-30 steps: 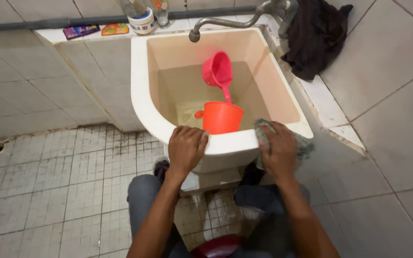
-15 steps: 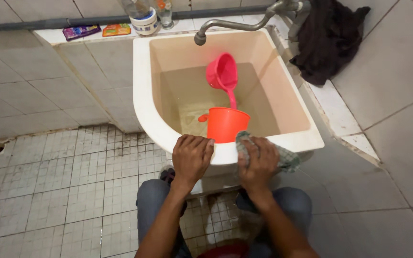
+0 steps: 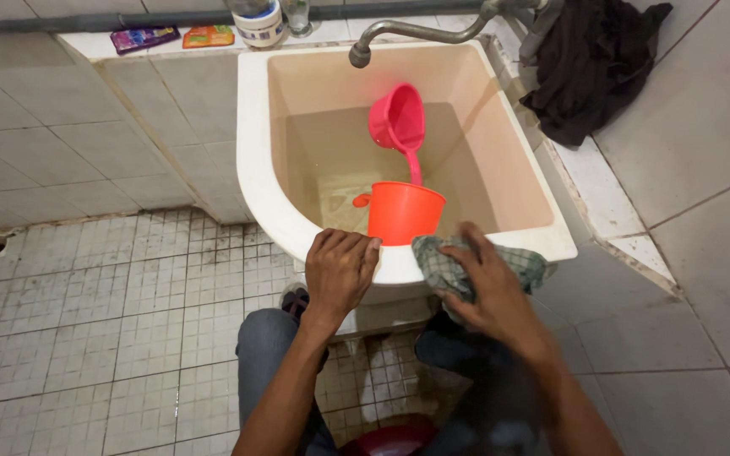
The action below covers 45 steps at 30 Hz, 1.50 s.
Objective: The person scrubs the exterior side of a white bathtub with a cloth, then wipes the rim and adjacent tiled surfaces. A pink scoop and an orange cup remain in the tub during the task.
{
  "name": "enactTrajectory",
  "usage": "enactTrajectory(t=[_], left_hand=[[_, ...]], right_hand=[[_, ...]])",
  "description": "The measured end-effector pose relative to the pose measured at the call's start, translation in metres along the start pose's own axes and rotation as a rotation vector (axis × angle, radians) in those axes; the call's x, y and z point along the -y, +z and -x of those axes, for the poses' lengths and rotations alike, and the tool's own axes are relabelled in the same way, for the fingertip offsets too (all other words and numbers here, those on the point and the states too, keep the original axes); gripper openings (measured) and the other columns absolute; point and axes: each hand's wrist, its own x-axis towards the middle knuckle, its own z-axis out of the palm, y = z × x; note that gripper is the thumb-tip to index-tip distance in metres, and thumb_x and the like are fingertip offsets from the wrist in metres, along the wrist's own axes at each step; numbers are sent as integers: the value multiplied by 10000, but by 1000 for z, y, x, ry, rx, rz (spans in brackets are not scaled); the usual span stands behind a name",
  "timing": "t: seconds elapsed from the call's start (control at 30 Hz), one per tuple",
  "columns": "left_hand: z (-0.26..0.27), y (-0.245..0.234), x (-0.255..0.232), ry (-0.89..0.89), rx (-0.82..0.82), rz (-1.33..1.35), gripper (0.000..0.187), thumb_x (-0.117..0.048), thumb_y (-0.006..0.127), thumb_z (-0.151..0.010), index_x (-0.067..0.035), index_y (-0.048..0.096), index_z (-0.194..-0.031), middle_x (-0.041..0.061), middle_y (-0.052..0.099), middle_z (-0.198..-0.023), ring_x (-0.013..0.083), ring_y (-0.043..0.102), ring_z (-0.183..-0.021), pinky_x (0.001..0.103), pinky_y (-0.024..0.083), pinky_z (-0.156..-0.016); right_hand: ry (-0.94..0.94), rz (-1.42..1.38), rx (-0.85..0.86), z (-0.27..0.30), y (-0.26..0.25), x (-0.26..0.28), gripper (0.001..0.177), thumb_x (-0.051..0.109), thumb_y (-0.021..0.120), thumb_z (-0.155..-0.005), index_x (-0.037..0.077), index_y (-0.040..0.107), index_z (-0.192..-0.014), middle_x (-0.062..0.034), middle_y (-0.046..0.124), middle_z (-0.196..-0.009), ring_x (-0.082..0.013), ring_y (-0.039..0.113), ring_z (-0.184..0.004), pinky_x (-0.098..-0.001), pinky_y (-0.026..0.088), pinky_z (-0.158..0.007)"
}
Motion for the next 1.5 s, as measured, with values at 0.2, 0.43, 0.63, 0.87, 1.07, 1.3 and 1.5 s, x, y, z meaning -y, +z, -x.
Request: enactTrajectory(t=[0.2, 0.43, 0.63, 0.87, 1.07, 1.3, 1.5], left_hand=[[0, 1, 0, -18, 14, -10, 247, -205, 650, -984, -49, 747, -819, 76, 733, -821, 282, 674, -816, 437, 498, -868], [0, 1, -1, -7, 1, -12, 243, -201, 653, -977, -49, 747, -813, 69, 735, -816, 272, 675, -813, 434, 498, -878], [-1, 0, -3, -31, 13, -6, 254, -198, 654, -981, -47, 745, -798, 66, 731, -797, 273, 672, -805, 427, 500, -870], [-1, -1, -3, -15, 6, -22, 266, -203, 642, -990, -41, 743, -804, 77, 728, -805, 279, 668, -806, 432, 498, -876], [-2, -1, -4, -39, 4, 2, 277, -209, 639, -995, -46, 739, -795, 71, 731, -807, 278, 671, -812, 429, 497, -860], [-2, -1, -4, -34, -14, -6, 280, -209, 638, -987, -47, 732, -779, 74, 721, -792, 278, 668, -809, 430, 493, -856], [0, -2, -4, -39, -3, 8, 290, -184, 611, -1013, -33, 731, -797, 90, 726, -812, 293, 663, -814, 431, 491, -858]], right_hand=[[-75, 123, 51, -6, -6, -8, 558, 156, 833, -776, 113, 584, -1274, -159, 579, -1423, -394, 497, -1358, -559, 327, -1141], [203, -26, -89, 6, -45, -31, 562, 25, 719, -803, 153, 562, -1328, -65, 658, -1361, -266, 665, -1189, -384, 540, -967], [-8, 203, -27, -2, -65, -43, 539, -32, 736, -681, 120, 691, -1196, -109, 651, -1341, -346, 567, -1340, -455, 460, -1097], [106, 294, -3, 6, -48, -46, 475, -45, 707, -784, 209, 735, -1184, -86, 651, -1330, -306, 589, -1275, -428, 482, -1080], [12, 54, 9, 6, -12, -29, 503, -53, 662, -749, 140, 694, -1212, -125, 640, -1364, -349, 618, -1284, -424, 516, -1036], [-117, 66, 25, -16, 21, 0, 530, -21, 675, -738, 115, 662, -1250, -136, 632, -1373, -357, 586, -1299, -457, 478, -1096], [-157, 41, 47, -28, 45, 21, 515, 27, 701, -751, 111, 665, -1257, -140, 631, -1367, -362, 589, -1277, -471, 476, -1093]])
